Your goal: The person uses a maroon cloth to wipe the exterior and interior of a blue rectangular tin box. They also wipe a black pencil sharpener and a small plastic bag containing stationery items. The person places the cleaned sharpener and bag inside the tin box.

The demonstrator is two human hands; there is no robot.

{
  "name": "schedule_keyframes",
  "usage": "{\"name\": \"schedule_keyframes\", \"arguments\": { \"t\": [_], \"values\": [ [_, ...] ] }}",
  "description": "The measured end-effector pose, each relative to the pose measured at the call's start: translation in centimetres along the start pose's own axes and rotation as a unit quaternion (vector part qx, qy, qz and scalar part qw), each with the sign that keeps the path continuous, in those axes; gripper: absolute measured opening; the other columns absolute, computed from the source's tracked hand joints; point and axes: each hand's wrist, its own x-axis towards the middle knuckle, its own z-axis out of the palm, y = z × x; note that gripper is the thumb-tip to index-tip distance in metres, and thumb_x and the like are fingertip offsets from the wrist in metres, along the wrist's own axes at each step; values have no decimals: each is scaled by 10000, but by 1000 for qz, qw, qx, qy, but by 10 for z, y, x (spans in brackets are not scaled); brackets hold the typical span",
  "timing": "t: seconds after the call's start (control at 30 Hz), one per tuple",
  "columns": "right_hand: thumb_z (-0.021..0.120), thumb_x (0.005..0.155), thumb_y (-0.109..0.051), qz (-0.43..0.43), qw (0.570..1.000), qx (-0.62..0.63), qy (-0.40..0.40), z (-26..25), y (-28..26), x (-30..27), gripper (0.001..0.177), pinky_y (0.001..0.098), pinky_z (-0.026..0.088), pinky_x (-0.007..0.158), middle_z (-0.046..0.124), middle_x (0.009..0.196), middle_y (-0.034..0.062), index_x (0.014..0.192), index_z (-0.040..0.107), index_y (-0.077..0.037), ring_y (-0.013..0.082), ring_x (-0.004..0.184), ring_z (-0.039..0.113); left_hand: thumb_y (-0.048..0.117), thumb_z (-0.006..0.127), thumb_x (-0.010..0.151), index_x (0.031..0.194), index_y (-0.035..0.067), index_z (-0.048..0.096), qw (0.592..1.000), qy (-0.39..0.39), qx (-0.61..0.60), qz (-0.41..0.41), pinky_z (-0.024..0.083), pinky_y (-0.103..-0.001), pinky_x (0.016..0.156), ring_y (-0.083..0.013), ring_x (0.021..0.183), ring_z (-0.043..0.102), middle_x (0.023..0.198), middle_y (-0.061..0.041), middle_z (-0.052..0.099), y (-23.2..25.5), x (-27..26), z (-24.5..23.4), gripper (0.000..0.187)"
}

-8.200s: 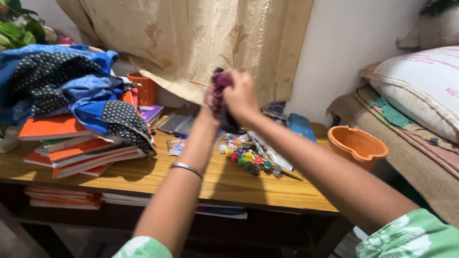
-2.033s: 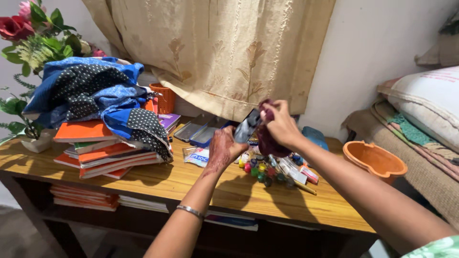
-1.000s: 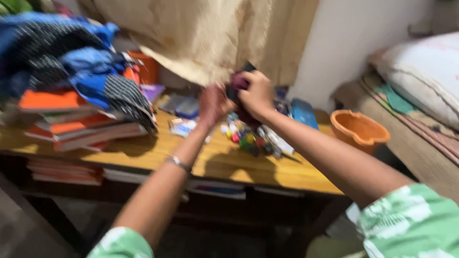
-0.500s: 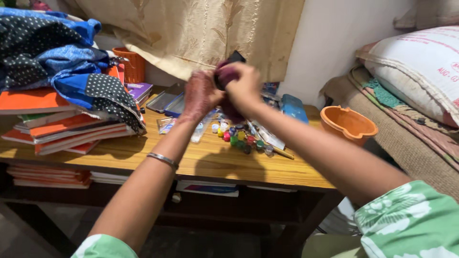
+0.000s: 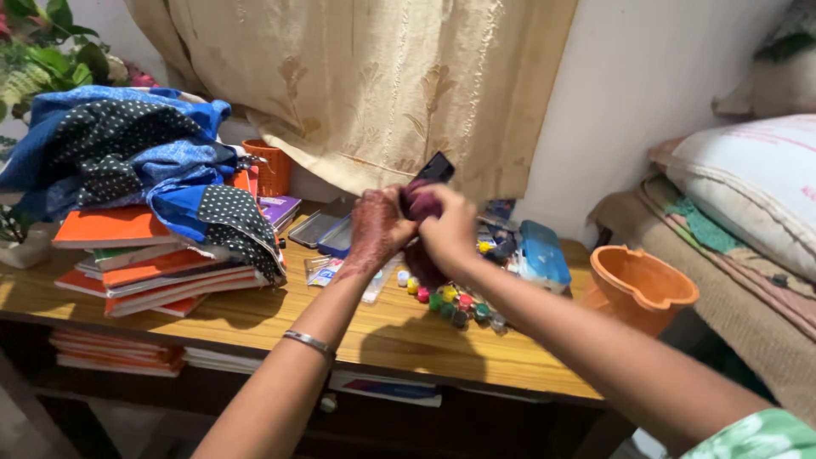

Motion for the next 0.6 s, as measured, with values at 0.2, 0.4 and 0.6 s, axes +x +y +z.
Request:
{"name": "schedule_keyframes", "arguments": {
  "t": [0.2,0.4,0.6],
  "values": [
    [646,701,37,-83,994,-75,-19,-28,-3,5,279,344,566,830,780,1005,130,949,740,-50,245,912,731,339,893,636,1012,60,721,990,-34,-106,-87,570,-486,736,-373,856,734,944,-187,760,-36,3,41,499],
    [672,779,-11,-51,997,-23,-52,-9,-17,17,282,312,562,852,768,983,140,1039,757,-80,219,925,748,248,672,820,1064,125,635,582,-91,-765,-259,586,-438,838,-281,917,698,1004,-91,707,-50,-5,57,275],
    [725,802,-57,-58,994,-1,-98,1,-54,-25,226,340,548,853,765,1053,141,1020,775,-91,246,923,742,622,537,978,1068,49,675,478,-63,-830,-280,585,-437,849,-289,893,697,969,-139,714,-80,3,61,596]
  ]
}}
